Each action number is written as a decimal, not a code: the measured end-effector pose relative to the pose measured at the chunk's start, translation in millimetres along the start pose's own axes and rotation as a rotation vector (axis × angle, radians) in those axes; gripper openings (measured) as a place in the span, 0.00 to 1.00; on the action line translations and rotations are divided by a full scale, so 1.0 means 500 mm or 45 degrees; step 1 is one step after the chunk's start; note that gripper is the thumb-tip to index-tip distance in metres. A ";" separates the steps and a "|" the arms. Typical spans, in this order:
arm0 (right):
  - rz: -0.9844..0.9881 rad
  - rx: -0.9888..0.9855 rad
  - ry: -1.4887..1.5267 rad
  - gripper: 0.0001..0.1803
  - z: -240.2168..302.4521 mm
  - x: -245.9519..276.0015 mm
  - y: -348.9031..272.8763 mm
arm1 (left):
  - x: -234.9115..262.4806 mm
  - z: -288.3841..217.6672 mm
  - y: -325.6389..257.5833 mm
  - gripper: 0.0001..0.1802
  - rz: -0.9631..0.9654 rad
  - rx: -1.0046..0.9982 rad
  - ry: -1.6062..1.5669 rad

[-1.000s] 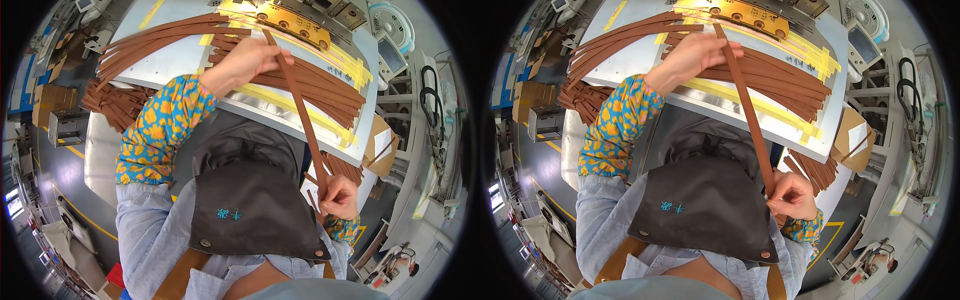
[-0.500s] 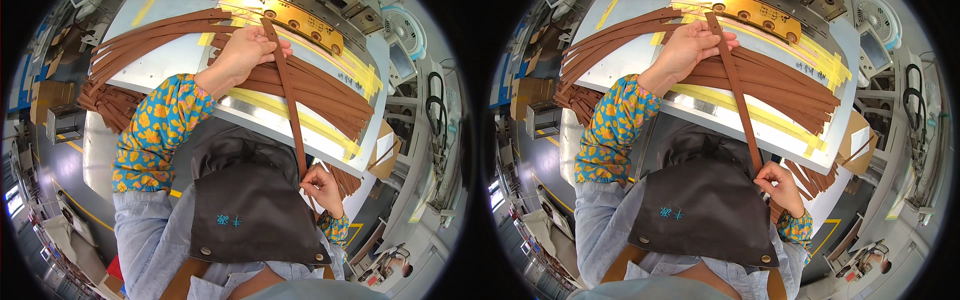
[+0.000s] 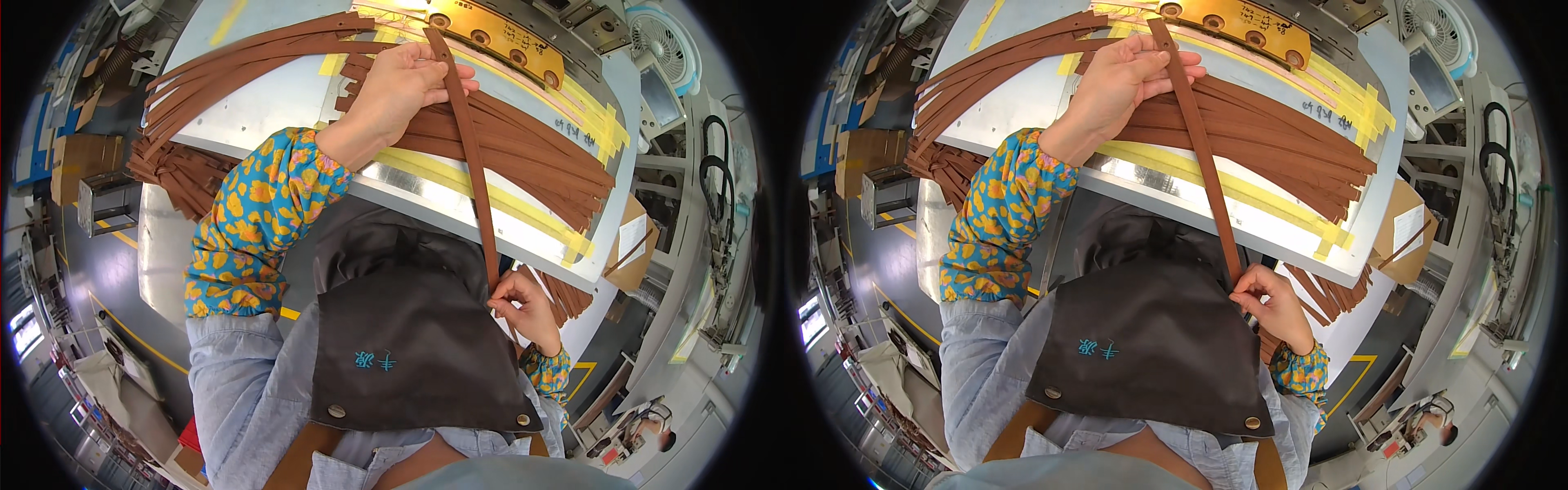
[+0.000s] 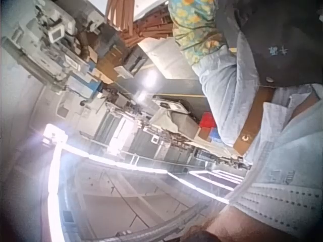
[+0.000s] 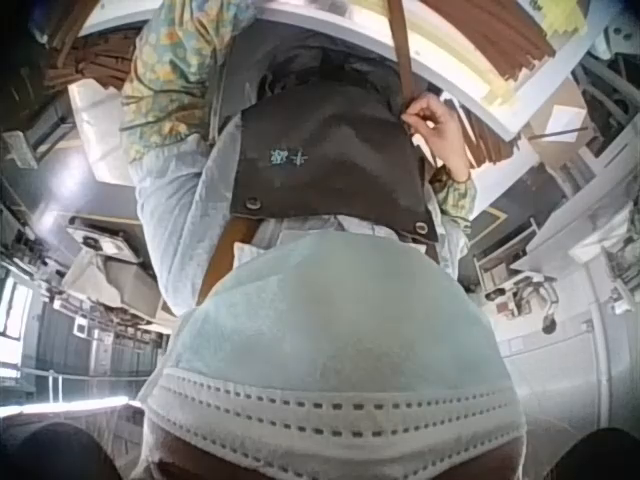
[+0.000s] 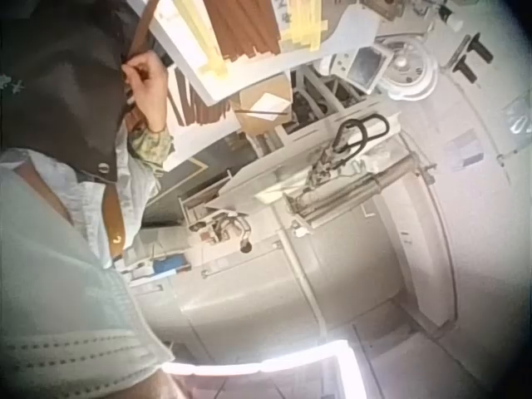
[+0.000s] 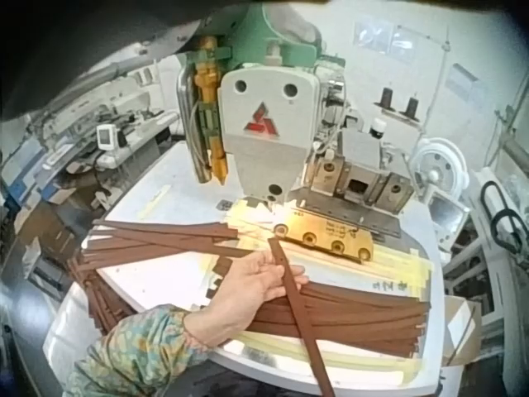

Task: Aligning and attaching leather strips to a base material using a template or jig.

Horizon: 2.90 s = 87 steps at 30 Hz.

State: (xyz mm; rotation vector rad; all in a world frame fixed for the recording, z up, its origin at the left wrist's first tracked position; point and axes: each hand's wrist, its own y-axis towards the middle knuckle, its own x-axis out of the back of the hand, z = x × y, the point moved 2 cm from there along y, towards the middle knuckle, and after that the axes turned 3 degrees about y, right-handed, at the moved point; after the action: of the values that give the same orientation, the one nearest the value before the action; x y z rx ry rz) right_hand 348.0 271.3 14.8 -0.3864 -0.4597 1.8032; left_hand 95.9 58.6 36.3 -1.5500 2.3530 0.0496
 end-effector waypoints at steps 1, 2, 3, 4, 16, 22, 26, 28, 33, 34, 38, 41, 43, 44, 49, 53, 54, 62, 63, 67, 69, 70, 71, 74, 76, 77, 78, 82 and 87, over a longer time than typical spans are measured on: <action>0.000 0.002 0.000 0.07 -0.001 -0.001 0.001 | 0.001 0.001 0.002 0.11 -0.005 0.002 -0.024; 0.003 0.005 -0.025 0.07 -0.002 -0.001 0.002 | 0.002 0.002 0.004 0.11 -0.011 0.003 -0.048; 0.005 0.012 -0.049 0.07 -0.003 -0.002 0.001 | 0.002 0.001 0.005 0.11 -0.010 -0.001 -0.044; 0.005 0.018 -0.050 0.07 -0.004 -0.002 0.001 | 0.003 0.000 0.006 0.11 -0.014 0.008 -0.065; 0.038 0.163 -0.468 0.09 0.084 0.031 -0.021 | 0.021 -0.017 0.023 0.16 0.101 0.103 0.011; -0.217 0.616 -0.795 0.13 0.248 0.046 0.063 | 0.037 -0.020 0.027 0.16 0.156 0.130 0.018; -0.289 0.695 -0.555 0.14 0.290 0.027 0.235 | 0.032 -0.016 0.037 0.15 0.195 0.169 -0.029; -0.304 0.787 -0.577 0.14 0.293 0.021 0.323 | 0.034 -0.017 0.036 0.15 0.187 0.178 -0.019; -0.200 0.805 -0.348 0.14 0.292 0.003 0.410 | 0.060 -0.032 0.049 0.12 0.170 0.160 0.131; -0.201 0.799 -0.347 0.14 0.291 0.004 0.415 | 0.064 -0.043 0.051 0.11 0.208 0.171 0.233; -0.153 0.761 -0.228 0.14 0.288 0.005 0.423 | 0.071 -0.044 0.063 0.10 0.234 0.148 0.397; -0.133 0.712 -0.157 0.14 0.290 0.007 0.430 | 0.075 -0.046 0.066 0.09 0.251 0.120 0.402; -0.114 0.690 -0.109 0.14 0.291 0.009 0.428 | 0.071 -0.047 0.068 0.09 0.249 0.129 0.421; -0.128 0.678 -0.119 0.14 0.291 0.010 0.427 | 0.069 -0.045 0.069 0.09 0.248 0.133 0.446; -0.146 0.659 -0.138 0.13 0.290 0.006 0.429 | 0.073 -0.036 0.068 0.08 0.203 0.117 0.495; -0.135 0.691 -0.124 0.12 0.283 0.005 0.434 | 0.075 -0.032 0.066 0.07 0.166 0.089 0.543; -0.148 0.713 -0.136 0.12 0.281 0.006 0.434 | 0.074 -0.031 0.067 0.07 0.167 0.089 0.544; -0.123 0.757 -0.135 0.12 0.282 0.004 0.434 | 0.068 -0.036 0.065 0.09 0.141 0.084 0.481; -0.117 0.754 -0.118 0.12 0.283 0.004 0.433 | 0.066 -0.039 0.065 0.09 0.144 0.082 0.482; -0.103 0.728 -0.110 0.12 0.289 0.006 0.429 | 0.065 -0.045 0.062 0.09 0.164 0.130 0.353; -0.106 0.698 -0.118 0.12 0.290 0.006 0.427 | 0.068 -0.043 0.063 0.09 0.180 0.127 0.356; -0.107 0.700 -0.118 0.12 0.289 0.006 0.428 | 0.070 -0.040 0.064 0.09 0.189 0.120 0.377; -0.113 0.706 -0.112 0.13 0.286 0.006 0.430 | 0.071 -0.038 0.065 0.09 0.197 0.113 0.398; -0.117 0.722 -0.101 0.13 0.284 0.005 0.431 | 0.071 -0.038 0.065 0.08 0.190 0.095 0.443; -0.115 0.729 -0.094 0.13 0.280 0.005 0.433 | 0.066 -0.039 0.064 0.08 0.172 0.076 0.441; -0.124 0.755 -0.110 0.13 0.277 0.006 0.435 | 0.065 -0.040 0.064 0.09 0.152 0.058 0.438; -0.131 0.780 -0.126 0.14 0.276 0.005 0.436 | 0.066 -0.038 0.064 0.09 0.152 0.059 0.439; -0.090 0.746 -0.203 0.14 0.277 0.006 0.433 | 0.072 -0.026 0.068 0.08 0.148 0.052 0.464; -0.136 0.834 -0.153 0.14 0.272 0.008 0.441 | 0.074 -0.024 0.068 0.08 0.155 0.036 0.425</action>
State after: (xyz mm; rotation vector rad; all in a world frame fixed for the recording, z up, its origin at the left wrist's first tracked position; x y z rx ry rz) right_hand 97.7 205.6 23.3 0.1983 0.0440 1.7652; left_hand 48.9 37.0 32.2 -1.4969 2.6875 -0.2309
